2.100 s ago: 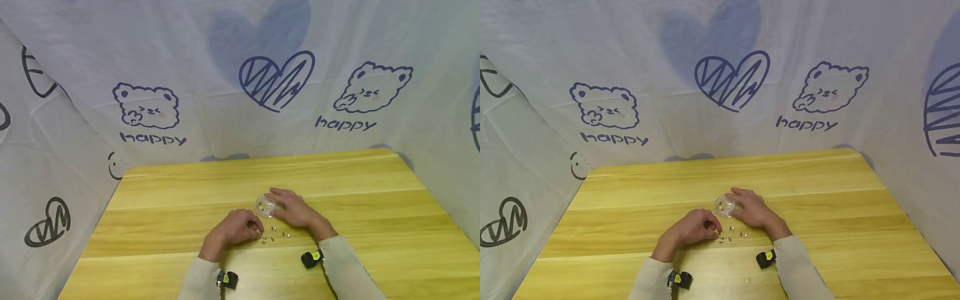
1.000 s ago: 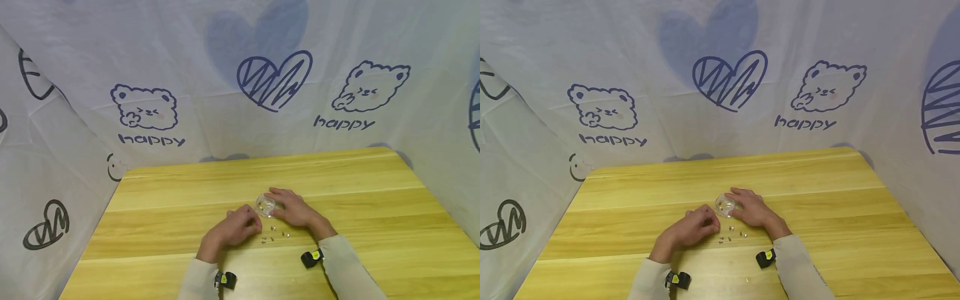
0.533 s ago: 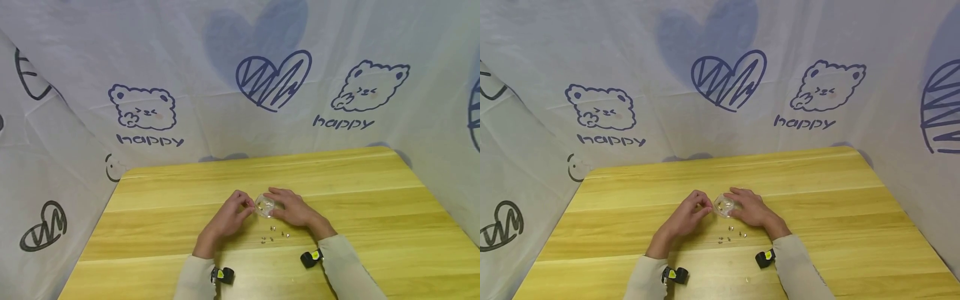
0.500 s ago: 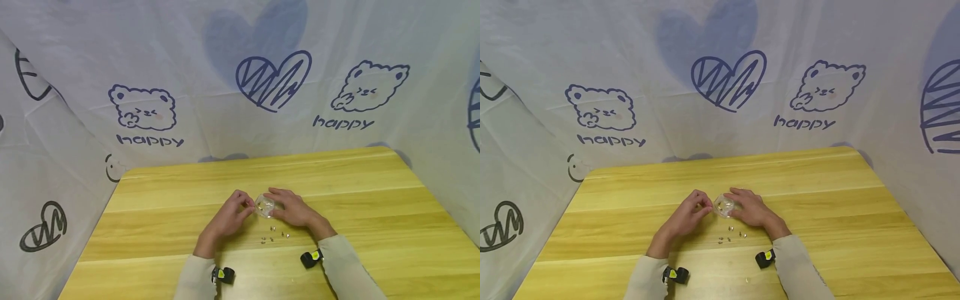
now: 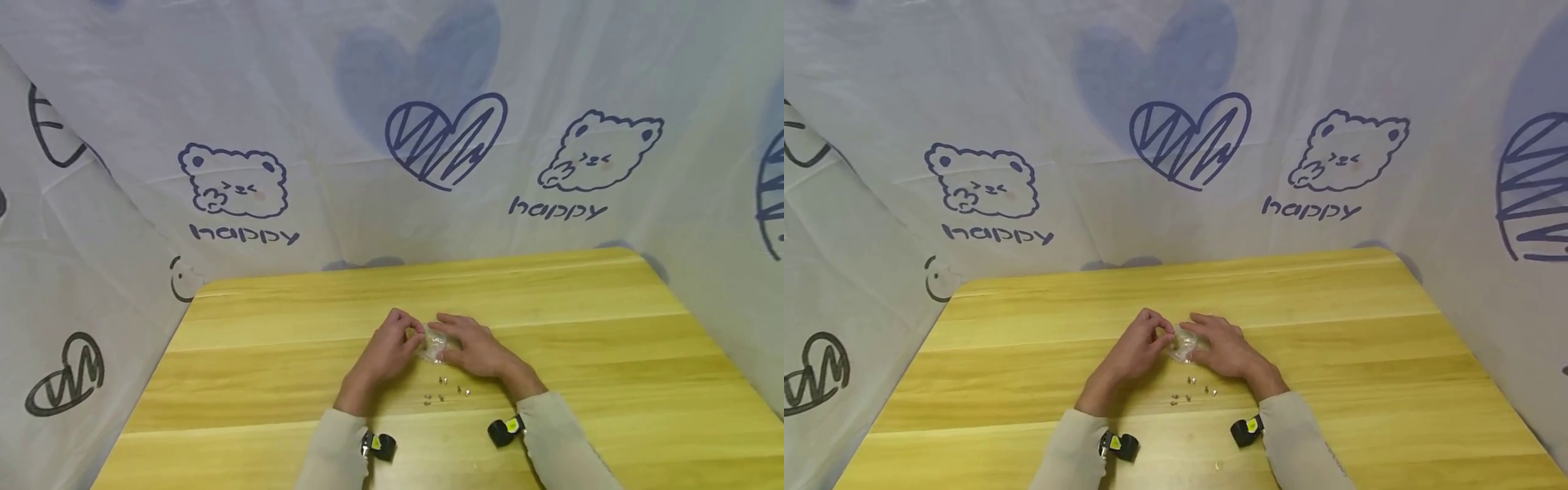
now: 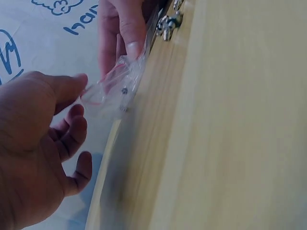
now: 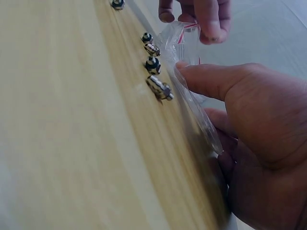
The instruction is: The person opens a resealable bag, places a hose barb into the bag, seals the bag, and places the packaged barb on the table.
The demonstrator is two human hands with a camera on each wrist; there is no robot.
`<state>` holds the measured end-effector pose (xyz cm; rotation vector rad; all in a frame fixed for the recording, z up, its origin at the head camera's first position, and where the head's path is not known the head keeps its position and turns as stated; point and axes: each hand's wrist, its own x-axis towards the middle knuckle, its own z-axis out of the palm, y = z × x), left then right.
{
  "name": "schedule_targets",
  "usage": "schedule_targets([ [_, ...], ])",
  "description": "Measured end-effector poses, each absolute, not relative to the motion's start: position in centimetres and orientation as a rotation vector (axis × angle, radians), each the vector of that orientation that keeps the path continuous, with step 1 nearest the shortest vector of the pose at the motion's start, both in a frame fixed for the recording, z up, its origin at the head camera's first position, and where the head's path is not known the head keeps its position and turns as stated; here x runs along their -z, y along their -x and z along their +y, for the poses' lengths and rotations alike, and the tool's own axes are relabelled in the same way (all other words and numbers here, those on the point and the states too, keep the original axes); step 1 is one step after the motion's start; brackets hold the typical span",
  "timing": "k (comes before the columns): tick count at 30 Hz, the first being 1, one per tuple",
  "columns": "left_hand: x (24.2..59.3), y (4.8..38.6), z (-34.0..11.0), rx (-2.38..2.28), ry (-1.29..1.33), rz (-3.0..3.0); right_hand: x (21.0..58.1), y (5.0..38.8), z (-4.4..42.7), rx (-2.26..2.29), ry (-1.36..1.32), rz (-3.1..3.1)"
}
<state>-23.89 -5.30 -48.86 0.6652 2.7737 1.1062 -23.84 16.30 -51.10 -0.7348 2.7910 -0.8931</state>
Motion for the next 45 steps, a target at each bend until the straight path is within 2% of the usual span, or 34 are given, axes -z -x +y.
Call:
schedule_targets([
  [20,49.5,23.8,-5.5,-0.991,-0.574,2.844,50.8,23.6,16.0,0.91,0.707,2.776],
  [37,48.9,23.3,-6.0,-1.09,-0.633,2.774,50.7,23.5,16.2,0.884,0.719,2.795],
  [45,48.7,22.4,-6.2,-0.995,-0.729,2.818,50.9,23.6,16.1,0.889,0.726,2.792],
])
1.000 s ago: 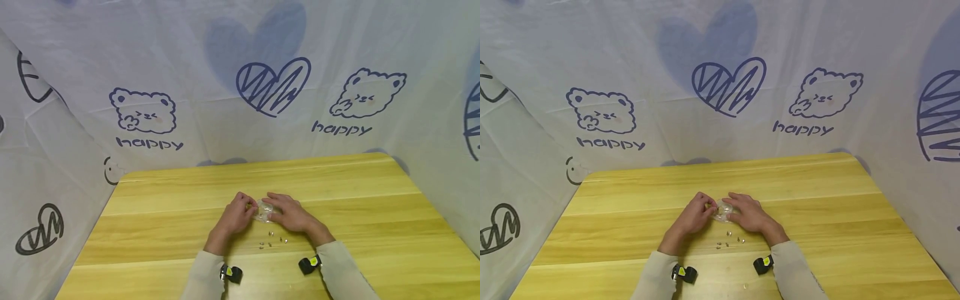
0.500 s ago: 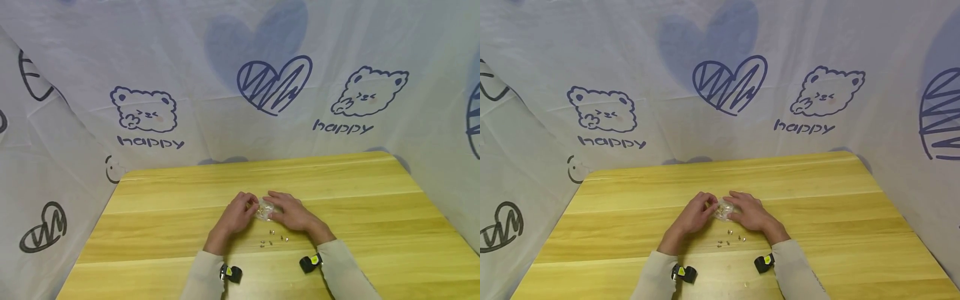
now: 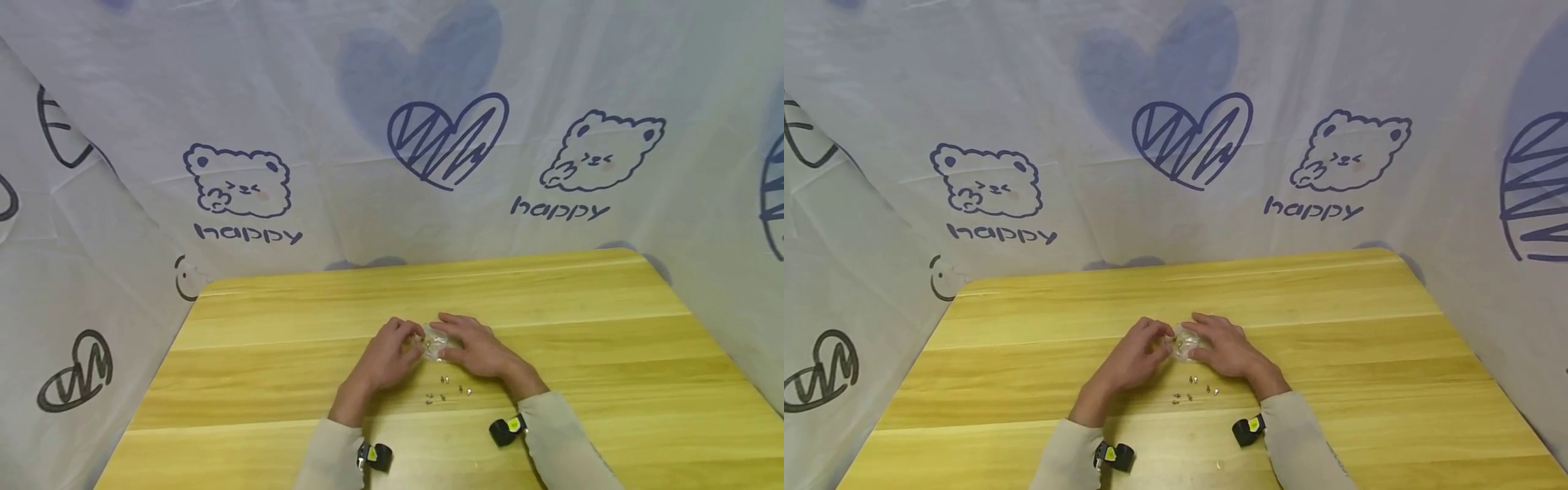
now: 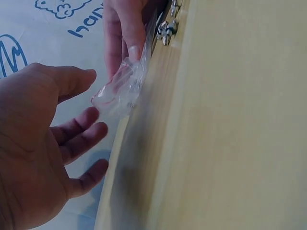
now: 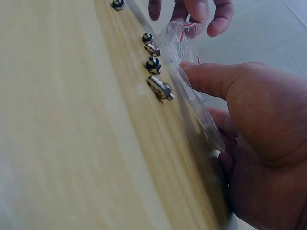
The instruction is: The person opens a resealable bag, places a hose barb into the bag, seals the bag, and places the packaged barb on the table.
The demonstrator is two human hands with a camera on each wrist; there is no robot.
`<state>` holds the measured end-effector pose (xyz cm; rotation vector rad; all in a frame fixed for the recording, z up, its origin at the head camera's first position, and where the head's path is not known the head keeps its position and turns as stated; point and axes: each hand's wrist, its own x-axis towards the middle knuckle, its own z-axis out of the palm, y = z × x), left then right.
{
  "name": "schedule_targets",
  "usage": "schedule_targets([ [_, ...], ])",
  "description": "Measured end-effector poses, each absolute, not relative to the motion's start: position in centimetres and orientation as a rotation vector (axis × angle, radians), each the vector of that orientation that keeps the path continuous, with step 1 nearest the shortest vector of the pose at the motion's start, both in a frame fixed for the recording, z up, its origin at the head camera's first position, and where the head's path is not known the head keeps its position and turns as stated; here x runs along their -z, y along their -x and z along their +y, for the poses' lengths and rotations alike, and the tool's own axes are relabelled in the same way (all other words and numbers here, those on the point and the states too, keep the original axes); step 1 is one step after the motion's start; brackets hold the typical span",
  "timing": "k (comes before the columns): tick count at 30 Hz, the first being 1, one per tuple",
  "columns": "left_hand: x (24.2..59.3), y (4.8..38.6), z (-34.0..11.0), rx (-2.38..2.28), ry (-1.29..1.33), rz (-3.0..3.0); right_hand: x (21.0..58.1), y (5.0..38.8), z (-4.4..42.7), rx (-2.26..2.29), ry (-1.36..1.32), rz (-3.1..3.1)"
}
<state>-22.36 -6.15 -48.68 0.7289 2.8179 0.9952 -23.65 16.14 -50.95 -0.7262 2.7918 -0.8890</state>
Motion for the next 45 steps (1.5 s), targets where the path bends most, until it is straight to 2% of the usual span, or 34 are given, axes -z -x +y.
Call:
schedule_targets([
  [21,49.0,21.1,-5.7,-0.975,-0.891,2.606,51.1,23.6,16.2,0.889,0.736,2.795],
  [45,49.1,20.8,-5.2,-0.699,-1.015,2.611,50.9,23.5,16.2,0.875,0.773,2.81],
])
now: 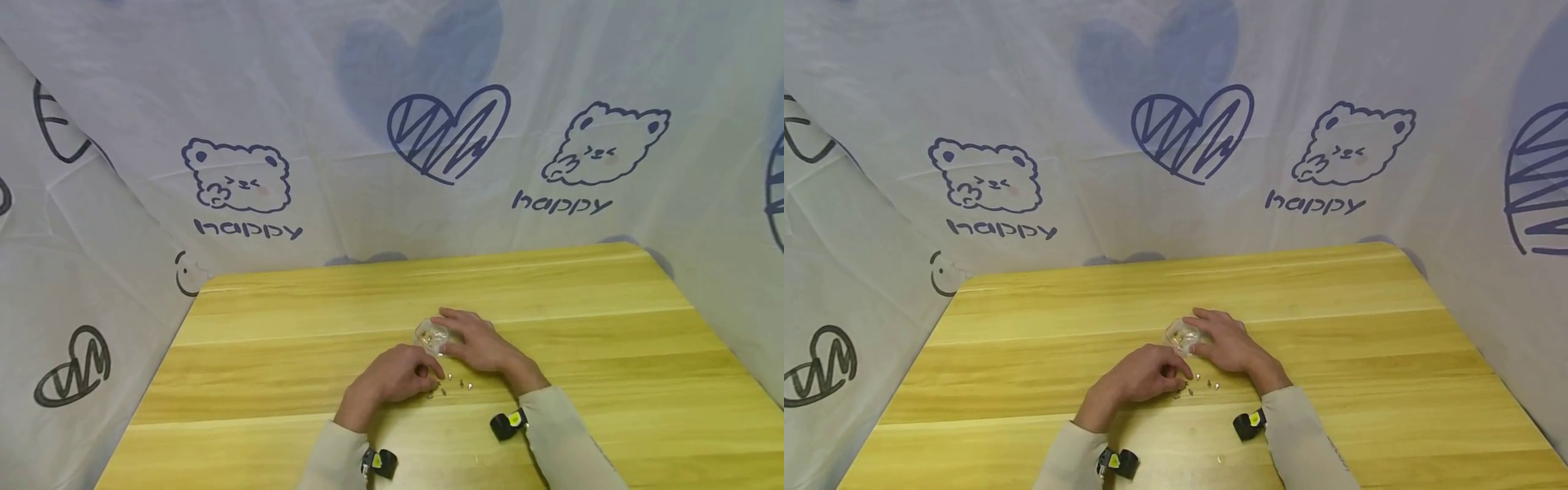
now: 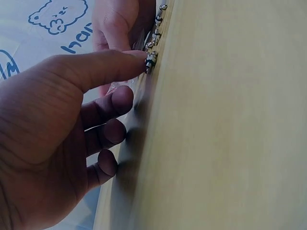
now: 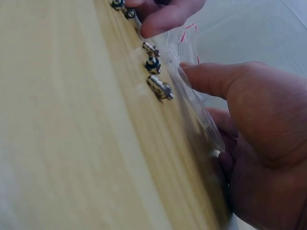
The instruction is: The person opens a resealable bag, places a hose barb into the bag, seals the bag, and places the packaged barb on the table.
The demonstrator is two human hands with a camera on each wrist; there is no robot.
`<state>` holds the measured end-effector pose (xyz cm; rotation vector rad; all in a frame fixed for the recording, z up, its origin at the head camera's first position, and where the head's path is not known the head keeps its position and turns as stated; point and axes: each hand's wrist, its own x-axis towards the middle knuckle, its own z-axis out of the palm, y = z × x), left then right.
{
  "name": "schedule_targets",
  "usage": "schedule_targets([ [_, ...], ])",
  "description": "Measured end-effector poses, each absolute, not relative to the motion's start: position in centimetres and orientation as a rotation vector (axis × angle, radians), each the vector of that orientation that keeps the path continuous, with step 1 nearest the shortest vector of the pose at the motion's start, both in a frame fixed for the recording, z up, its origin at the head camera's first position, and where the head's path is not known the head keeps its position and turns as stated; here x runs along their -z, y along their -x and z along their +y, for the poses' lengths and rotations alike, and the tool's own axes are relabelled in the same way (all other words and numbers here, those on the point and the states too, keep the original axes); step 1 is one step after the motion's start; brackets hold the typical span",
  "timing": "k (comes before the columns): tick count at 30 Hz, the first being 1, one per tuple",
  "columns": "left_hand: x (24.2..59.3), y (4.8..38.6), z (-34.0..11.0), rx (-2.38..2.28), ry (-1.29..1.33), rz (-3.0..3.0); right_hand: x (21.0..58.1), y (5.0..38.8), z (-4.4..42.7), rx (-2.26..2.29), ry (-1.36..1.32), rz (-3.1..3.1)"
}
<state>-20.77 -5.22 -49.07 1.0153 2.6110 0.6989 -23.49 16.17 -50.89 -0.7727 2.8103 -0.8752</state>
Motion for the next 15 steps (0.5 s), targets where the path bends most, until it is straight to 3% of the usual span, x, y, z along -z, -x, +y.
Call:
schedule_targets([
  [15,49.36,20.3,-5.45,-0.622,-1.019,2.706,50.77,23.4,16.16,0.883,0.765,2.803],
])
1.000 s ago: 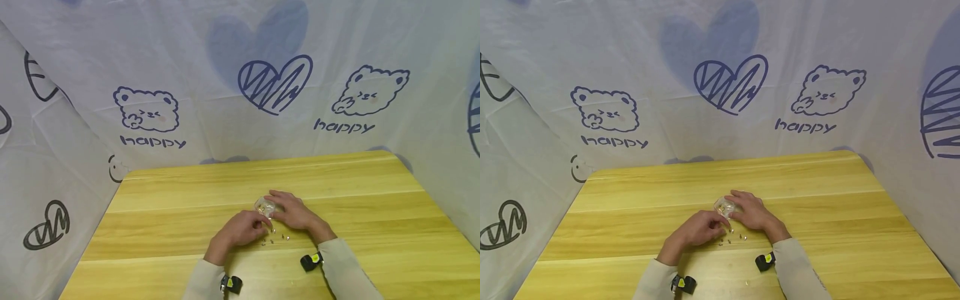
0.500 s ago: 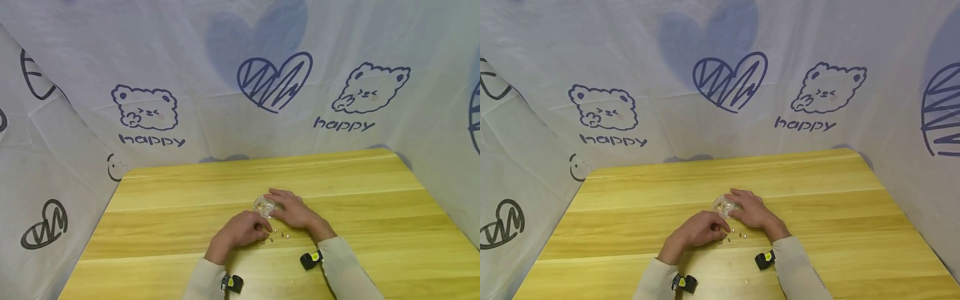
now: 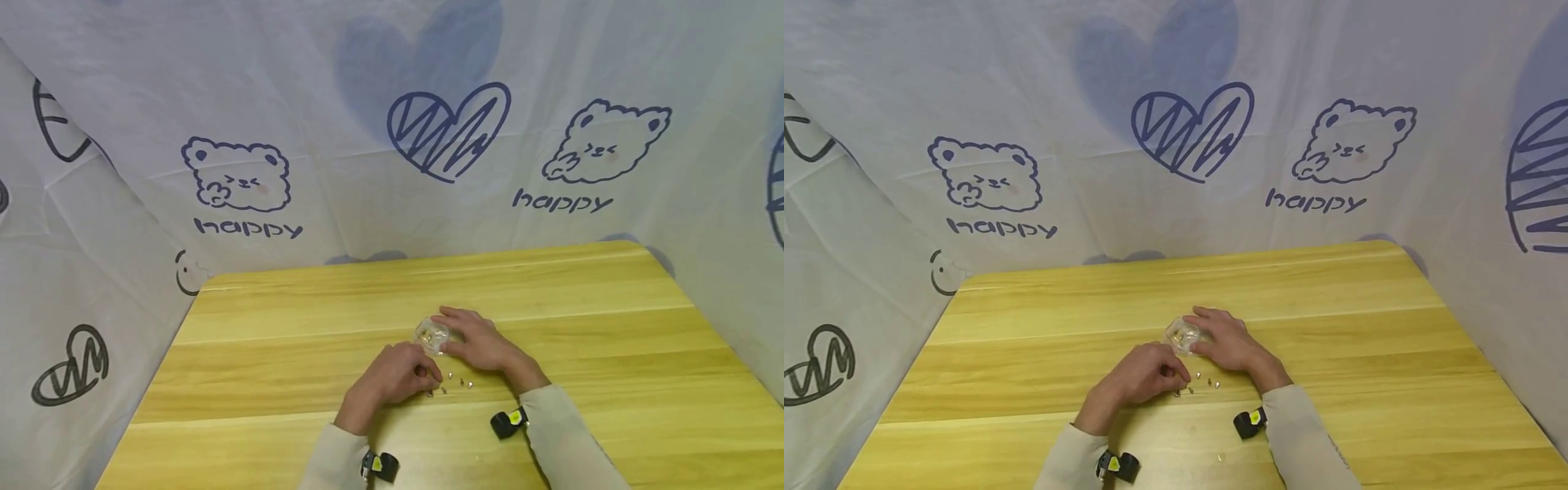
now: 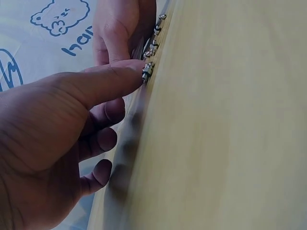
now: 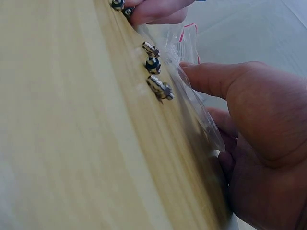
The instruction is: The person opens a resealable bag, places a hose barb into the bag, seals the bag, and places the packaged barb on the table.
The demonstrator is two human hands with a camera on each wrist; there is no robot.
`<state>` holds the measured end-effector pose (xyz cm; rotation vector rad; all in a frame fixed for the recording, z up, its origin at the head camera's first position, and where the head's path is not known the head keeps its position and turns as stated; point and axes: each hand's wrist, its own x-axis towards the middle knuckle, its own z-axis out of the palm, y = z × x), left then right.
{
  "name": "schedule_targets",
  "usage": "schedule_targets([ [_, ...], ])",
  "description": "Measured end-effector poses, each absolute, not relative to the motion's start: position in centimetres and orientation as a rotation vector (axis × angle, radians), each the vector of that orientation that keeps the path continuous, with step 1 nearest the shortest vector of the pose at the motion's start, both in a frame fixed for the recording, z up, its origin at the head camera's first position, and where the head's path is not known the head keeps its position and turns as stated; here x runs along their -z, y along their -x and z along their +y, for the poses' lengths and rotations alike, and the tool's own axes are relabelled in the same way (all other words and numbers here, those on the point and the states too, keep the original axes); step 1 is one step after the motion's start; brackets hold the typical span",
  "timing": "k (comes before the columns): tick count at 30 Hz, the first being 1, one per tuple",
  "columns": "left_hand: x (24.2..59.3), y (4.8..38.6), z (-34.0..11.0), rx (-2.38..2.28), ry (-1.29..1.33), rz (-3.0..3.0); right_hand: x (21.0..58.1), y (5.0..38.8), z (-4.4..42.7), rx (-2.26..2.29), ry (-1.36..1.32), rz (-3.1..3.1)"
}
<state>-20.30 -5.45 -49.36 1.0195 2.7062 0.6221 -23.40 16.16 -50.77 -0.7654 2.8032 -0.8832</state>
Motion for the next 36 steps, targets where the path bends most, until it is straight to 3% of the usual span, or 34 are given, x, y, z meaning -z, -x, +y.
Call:
schedule_targets([
  [12,49.2,19.8,-5.2,-0.569,-1.007,2.689,50.7,23.5,16.1,0.885,0.756,2.802],
  [24,47.6,20.8,-6.7,-0.985,-0.875,2.595,51.0,23.7,16.1,0.888,0.734,2.792],
  [36,48.4,22.3,-6.1,-1.052,-0.707,2.74,51.2,23.7,16.2,0.932,0.719,2.785],
])
